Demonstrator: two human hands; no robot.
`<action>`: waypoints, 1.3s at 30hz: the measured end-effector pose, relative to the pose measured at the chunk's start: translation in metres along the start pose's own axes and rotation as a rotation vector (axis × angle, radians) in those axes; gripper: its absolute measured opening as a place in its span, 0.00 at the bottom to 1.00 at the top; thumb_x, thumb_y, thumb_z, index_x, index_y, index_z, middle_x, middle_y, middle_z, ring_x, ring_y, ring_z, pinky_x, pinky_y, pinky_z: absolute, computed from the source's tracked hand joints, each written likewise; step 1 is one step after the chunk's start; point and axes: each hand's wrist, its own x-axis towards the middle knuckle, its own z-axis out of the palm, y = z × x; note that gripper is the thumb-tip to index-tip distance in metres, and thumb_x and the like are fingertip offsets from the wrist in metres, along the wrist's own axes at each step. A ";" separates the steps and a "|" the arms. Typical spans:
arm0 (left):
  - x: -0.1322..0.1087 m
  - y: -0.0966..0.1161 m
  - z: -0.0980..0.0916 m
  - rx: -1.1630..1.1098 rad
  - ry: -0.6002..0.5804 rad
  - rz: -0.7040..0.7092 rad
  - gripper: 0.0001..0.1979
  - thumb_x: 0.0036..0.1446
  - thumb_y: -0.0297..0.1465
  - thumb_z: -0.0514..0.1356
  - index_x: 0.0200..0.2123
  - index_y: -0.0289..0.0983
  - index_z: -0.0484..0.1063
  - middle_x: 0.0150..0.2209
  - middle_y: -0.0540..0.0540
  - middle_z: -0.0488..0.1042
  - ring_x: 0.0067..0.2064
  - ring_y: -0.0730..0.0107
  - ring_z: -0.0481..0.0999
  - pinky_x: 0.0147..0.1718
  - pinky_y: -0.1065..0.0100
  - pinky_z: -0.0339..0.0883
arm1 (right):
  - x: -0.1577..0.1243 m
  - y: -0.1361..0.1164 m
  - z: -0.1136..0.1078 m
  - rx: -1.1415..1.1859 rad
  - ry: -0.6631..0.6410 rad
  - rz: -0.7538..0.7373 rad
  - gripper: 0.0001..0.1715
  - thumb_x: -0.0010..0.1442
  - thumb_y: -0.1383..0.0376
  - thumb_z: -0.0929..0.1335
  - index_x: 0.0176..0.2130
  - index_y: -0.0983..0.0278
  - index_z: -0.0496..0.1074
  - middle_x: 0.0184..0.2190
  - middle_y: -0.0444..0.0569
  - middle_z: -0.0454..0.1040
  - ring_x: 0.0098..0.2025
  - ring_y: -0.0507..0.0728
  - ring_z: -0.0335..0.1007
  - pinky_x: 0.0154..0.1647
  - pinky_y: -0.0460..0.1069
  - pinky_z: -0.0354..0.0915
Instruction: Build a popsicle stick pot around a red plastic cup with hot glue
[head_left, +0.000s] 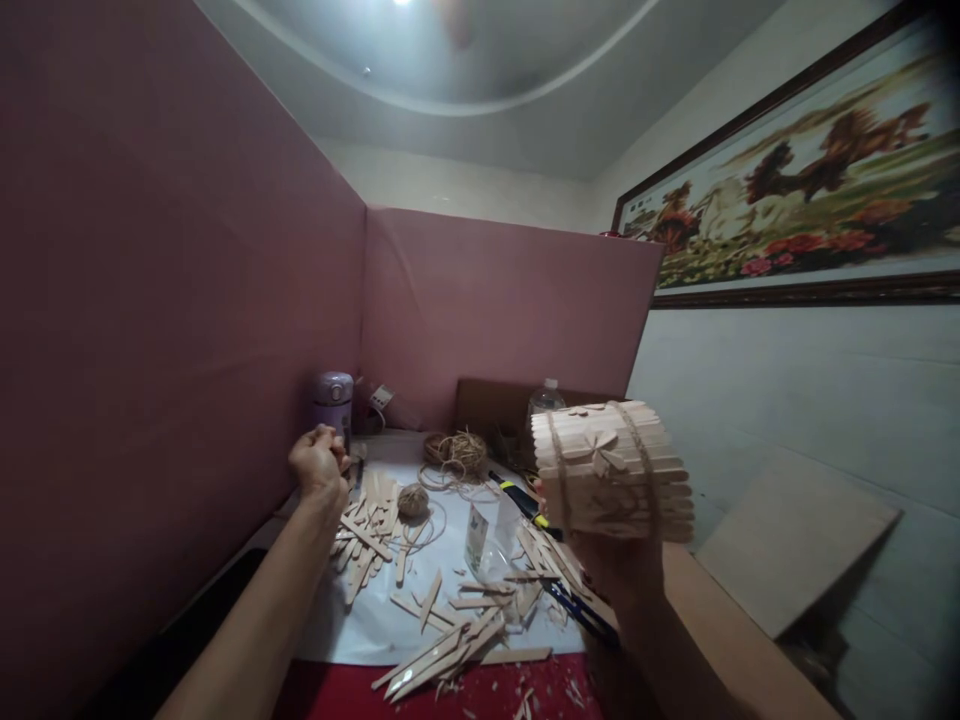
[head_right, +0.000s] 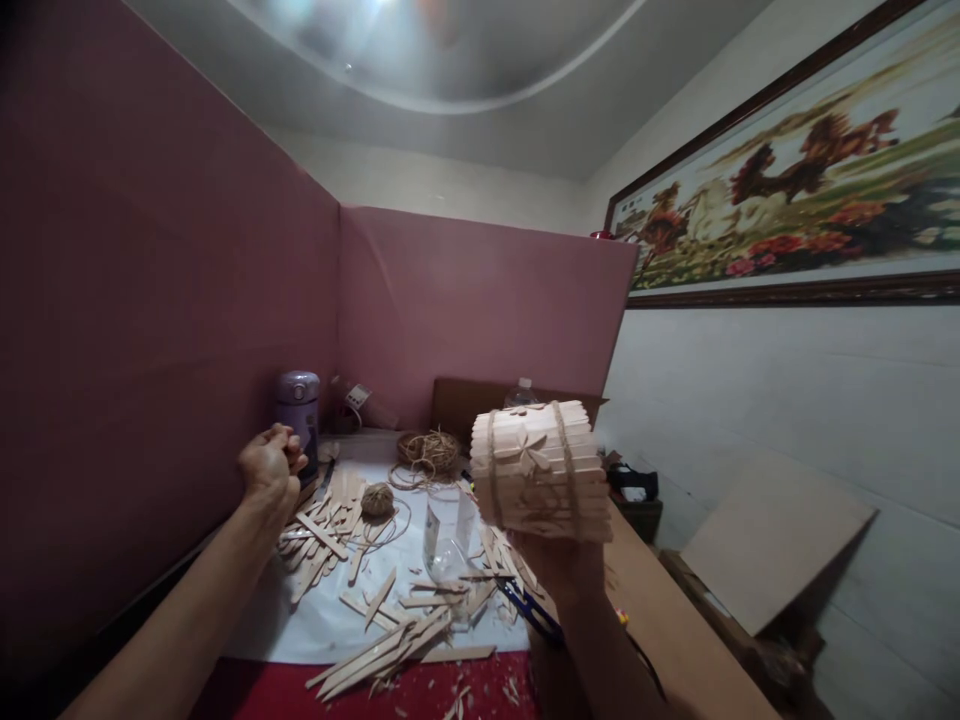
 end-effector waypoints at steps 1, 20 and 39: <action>0.002 0.000 -0.004 -0.004 0.037 0.007 0.13 0.46 0.39 0.58 0.24 0.39 0.57 0.12 0.61 0.54 0.13 0.83 0.50 0.14 0.78 0.42 | 0.001 -0.001 -0.001 0.016 -0.001 -0.017 0.21 0.54 0.46 0.66 0.47 0.45 0.73 0.52 0.40 0.74 0.57 0.63 0.66 0.53 0.66 0.64; -0.044 -0.038 0.025 0.455 -0.593 0.074 0.15 0.24 0.21 0.61 0.23 0.37 0.77 0.37 0.45 0.78 0.31 0.67 0.75 0.26 0.70 0.65 | 0.008 -0.003 -0.001 0.343 -0.048 0.071 0.35 0.50 0.43 0.69 0.52 0.58 0.69 0.53 0.52 0.71 0.57 0.62 0.64 0.47 0.54 0.71; -0.068 0.000 0.026 -0.019 -0.698 -0.494 0.11 0.43 0.17 0.62 0.34 0.29 0.74 0.33 0.39 0.77 0.33 0.67 0.79 0.33 0.68 0.73 | 0.008 0.003 0.003 0.302 0.030 0.051 0.35 0.53 0.40 0.65 0.48 0.63 0.71 0.49 0.55 0.74 0.55 0.61 0.67 0.52 0.57 0.67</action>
